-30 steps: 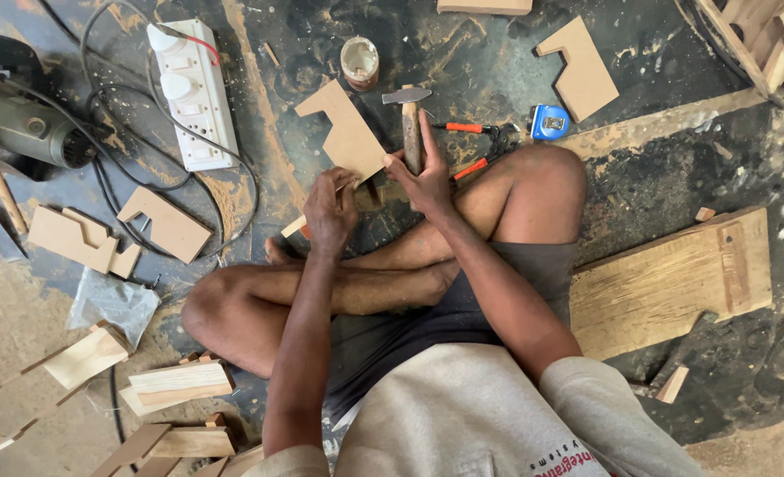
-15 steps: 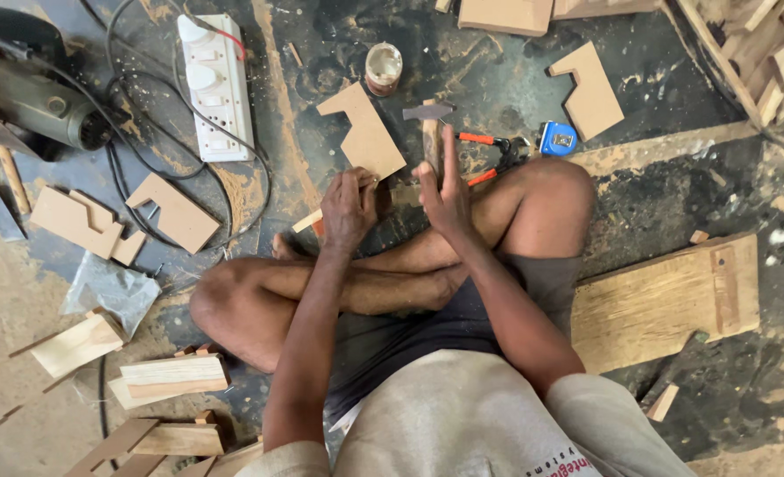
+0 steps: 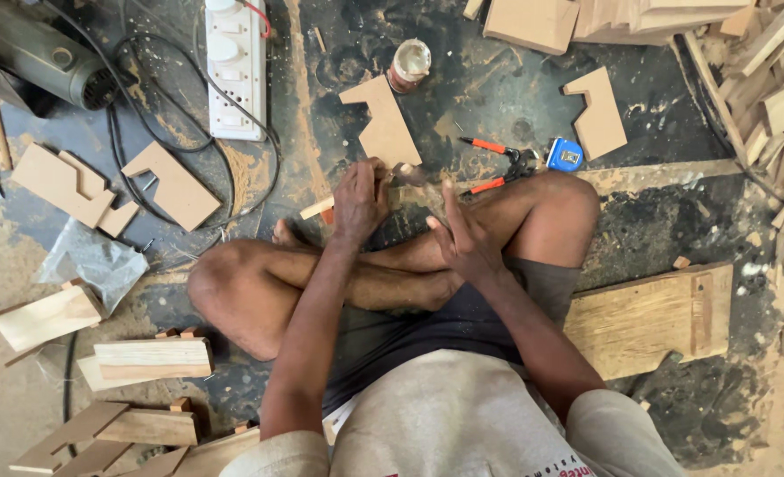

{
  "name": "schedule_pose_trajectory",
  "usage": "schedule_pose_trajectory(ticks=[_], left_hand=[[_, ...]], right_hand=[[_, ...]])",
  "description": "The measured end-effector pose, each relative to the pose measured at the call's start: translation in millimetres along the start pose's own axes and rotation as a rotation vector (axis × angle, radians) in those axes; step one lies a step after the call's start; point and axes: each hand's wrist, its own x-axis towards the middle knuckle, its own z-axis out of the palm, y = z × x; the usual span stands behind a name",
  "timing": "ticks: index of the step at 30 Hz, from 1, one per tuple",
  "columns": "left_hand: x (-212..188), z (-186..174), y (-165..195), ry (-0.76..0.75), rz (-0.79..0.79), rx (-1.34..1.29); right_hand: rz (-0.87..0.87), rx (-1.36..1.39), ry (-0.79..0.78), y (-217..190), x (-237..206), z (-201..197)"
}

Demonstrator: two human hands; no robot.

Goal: The person sits on the floor and assembles small wooden pieces by applying glue and hammering nails. They repeatedly pick up pieces, apply glue, align them, and secure them with a hammer and nails.

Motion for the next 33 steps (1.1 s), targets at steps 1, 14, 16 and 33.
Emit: schedule_pose_trajectory(ticks=[1,14,16,33], left_hand=[[1,0,-1,0.004,0.015,0.000],[-6,12,-16,-0.015,0.041,0.011],[-5,13,-18,0.015,0.053,0.013],[-4,17,-20,0.033,-0.016,-0.071]], right_hand=[[0.052,-0.033,-0.116,0,4,-1],[0.111,-0.039,-0.244,3,9,-2],[-0.001,0.004,-0.019,1,8,-5],[-0.137,-0.011,0.069,-1,13,-8]])
